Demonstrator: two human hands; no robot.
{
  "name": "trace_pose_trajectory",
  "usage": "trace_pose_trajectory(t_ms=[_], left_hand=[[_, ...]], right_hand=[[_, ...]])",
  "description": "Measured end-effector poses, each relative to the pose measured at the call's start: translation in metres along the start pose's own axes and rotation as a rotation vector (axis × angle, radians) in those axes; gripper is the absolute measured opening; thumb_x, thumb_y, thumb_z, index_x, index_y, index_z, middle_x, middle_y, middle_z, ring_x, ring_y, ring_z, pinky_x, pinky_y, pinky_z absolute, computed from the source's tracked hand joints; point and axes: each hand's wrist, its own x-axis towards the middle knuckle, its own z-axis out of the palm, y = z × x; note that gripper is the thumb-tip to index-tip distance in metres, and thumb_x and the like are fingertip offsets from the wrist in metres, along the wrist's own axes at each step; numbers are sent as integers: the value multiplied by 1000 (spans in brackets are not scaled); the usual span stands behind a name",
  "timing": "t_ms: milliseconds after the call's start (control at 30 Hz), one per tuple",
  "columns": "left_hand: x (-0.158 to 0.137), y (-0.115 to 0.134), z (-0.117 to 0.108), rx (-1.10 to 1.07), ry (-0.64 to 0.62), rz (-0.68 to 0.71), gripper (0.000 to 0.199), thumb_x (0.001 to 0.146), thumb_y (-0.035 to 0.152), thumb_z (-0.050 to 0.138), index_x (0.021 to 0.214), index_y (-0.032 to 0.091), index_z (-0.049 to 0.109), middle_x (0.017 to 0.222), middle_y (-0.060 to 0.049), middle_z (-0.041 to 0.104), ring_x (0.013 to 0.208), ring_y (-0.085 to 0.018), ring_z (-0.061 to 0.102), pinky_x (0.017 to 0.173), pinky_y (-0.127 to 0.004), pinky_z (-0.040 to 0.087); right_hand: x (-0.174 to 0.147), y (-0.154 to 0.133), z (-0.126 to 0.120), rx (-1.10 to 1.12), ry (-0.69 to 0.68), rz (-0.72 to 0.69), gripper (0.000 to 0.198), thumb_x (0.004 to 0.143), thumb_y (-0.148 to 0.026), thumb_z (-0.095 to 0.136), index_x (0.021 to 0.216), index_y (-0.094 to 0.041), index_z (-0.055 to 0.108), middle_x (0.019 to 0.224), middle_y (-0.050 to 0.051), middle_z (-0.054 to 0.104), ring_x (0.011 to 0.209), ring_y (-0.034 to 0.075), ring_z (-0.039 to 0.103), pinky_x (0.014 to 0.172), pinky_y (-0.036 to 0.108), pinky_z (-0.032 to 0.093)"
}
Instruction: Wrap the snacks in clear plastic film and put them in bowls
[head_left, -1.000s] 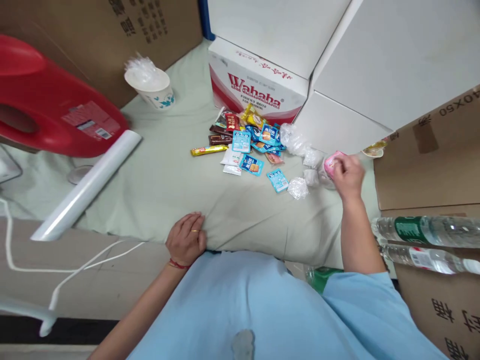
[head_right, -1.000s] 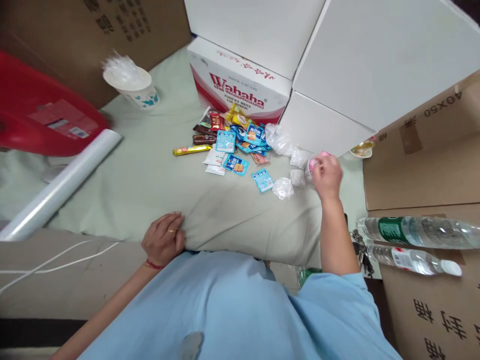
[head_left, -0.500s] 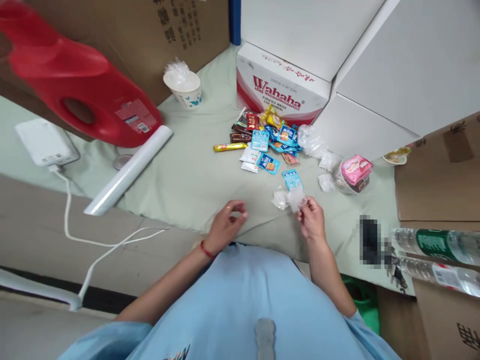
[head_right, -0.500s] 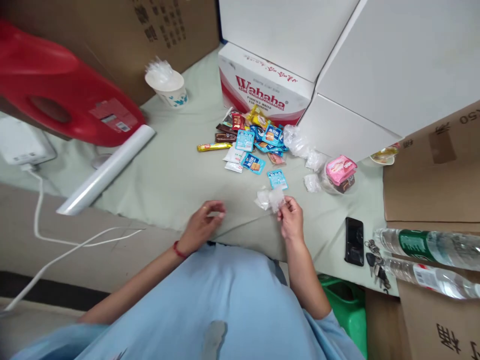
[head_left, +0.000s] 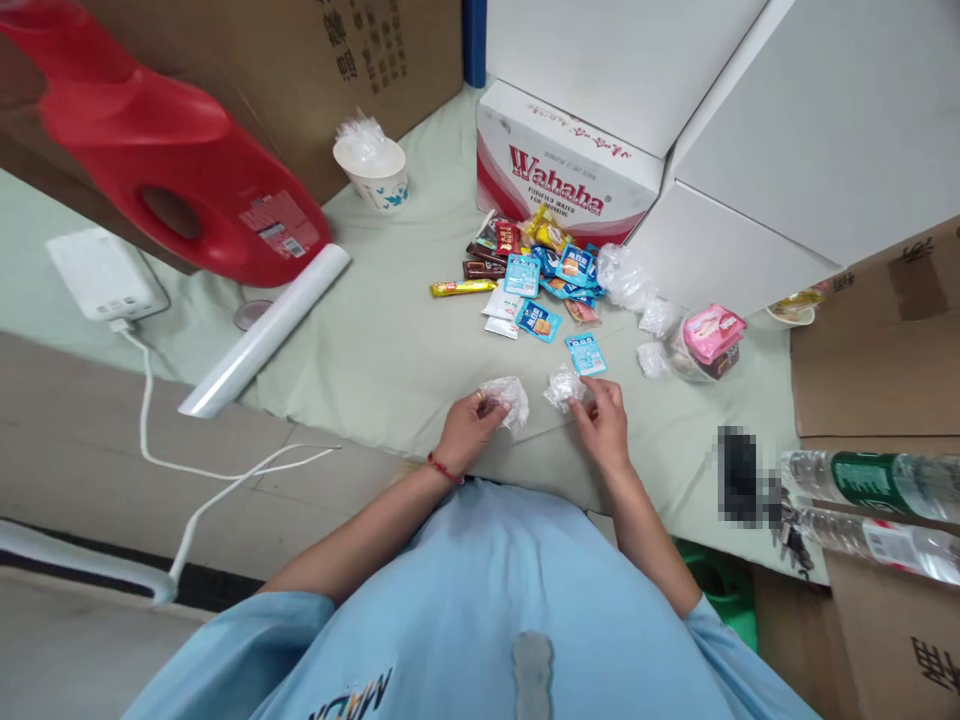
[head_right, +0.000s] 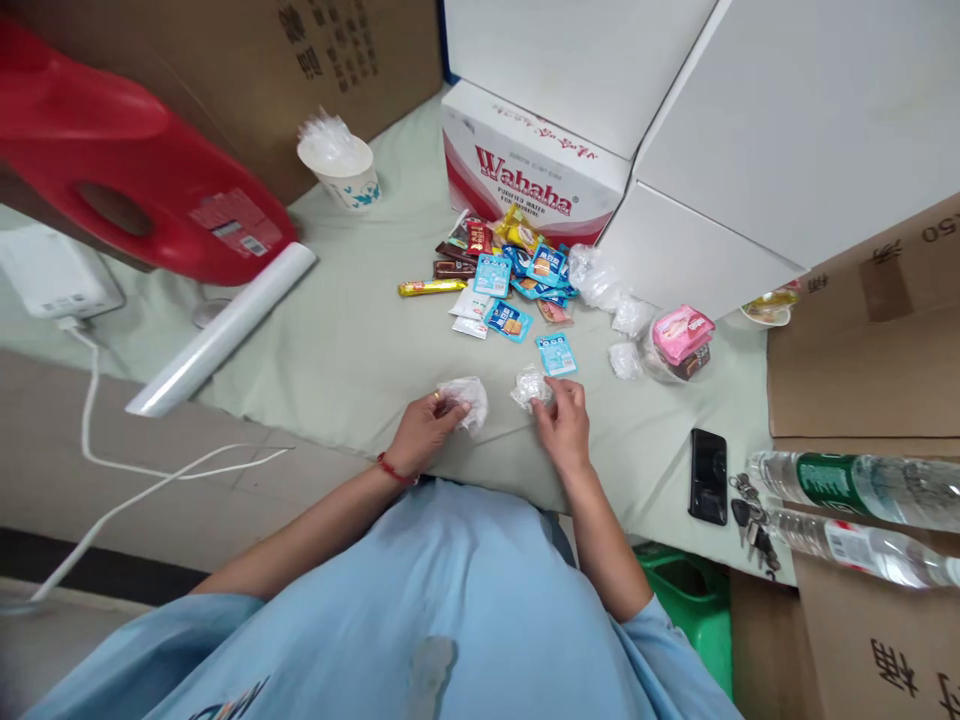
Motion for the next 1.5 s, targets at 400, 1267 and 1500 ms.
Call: trace_pose_trajectory(t_ms=[400,1267,1500], left_hand=[[-14,1,-4,188,186,53,39,81,58,65,71,20,60,62,5,48,62,-13,43,62,-26,35],[-6,23,6,-153,-56,-127,41,76,59,74,86,21,62,80,-2,66,65,-17,63,52,-26,42],[1,12,-2,133,42,270,7,73,24,69,75,20,63,79,1,62,73,-15,57,71,-28,46]], right_hand=[[44,-1,-50,-60,283,41,55,91,-53,60,132,-17,63,131,19,55,86,23,63,82,43,56],[-41,-33,34,519,-100,145,16,91,-37,62,99,-24,66,84,0,67,75,17,63,74,30,50],[-36,-42,33,462,-163,72,43,81,-45,77,117,-25,65,115,8,65,103,22,62,85,34,55]])
